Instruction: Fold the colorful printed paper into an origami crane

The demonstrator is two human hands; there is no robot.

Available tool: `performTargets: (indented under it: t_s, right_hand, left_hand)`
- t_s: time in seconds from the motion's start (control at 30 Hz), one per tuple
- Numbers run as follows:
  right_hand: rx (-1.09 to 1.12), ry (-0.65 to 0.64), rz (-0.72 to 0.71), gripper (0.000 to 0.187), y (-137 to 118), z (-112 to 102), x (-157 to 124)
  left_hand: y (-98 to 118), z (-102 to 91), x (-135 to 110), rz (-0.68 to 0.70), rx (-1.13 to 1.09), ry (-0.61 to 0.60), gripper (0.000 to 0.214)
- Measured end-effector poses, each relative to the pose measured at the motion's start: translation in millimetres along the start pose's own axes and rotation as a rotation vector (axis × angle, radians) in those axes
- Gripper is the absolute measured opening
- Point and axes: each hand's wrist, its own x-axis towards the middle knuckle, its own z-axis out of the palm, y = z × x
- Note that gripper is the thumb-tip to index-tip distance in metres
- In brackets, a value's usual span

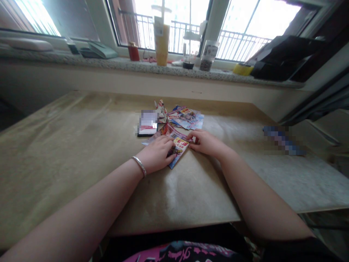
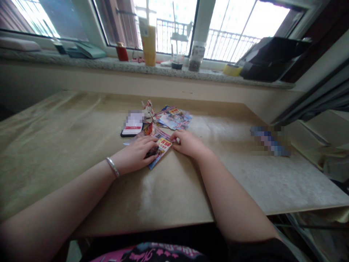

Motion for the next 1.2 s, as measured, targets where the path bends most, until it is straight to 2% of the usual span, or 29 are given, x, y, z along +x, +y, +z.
performTargets:
  t_s: [0.17,0.33,0.6,0.87,1.2]
  right_hand:
    - [0.074,0.004,-0.033,0.012,-0.6,3.0,0.7]
    - [0.164,-0.033,-0.02,0.017,3.4,1.6,0.8]
    - [0.062,-0.02,0.222,0.01,-1.6,-2.0,2.6]
    - [0.058,-0.068,0.183,0.017,-3.1,-2.3,0.0]
    - [-0.044,-0.072,0.278,0.019,-2.7,-6.2,-1.0]
  left_hand:
    - [-0.3,-1.7,0.2,-0.037,0.091,-0.012,0.044]
    - [-0.9,-2.6,0.5,-0.04,0.125,-0.05,0.044]
    - [-2.3,-7.8,-0.2,-0.113,0.175,-0.065,0.045]
    - [-5.5,-8.3,0.2,-0.126,0.181,-0.003,0.037]
    - [-9.5,-8.9,0.9,-0.19,0.143,-0.003,0.034]
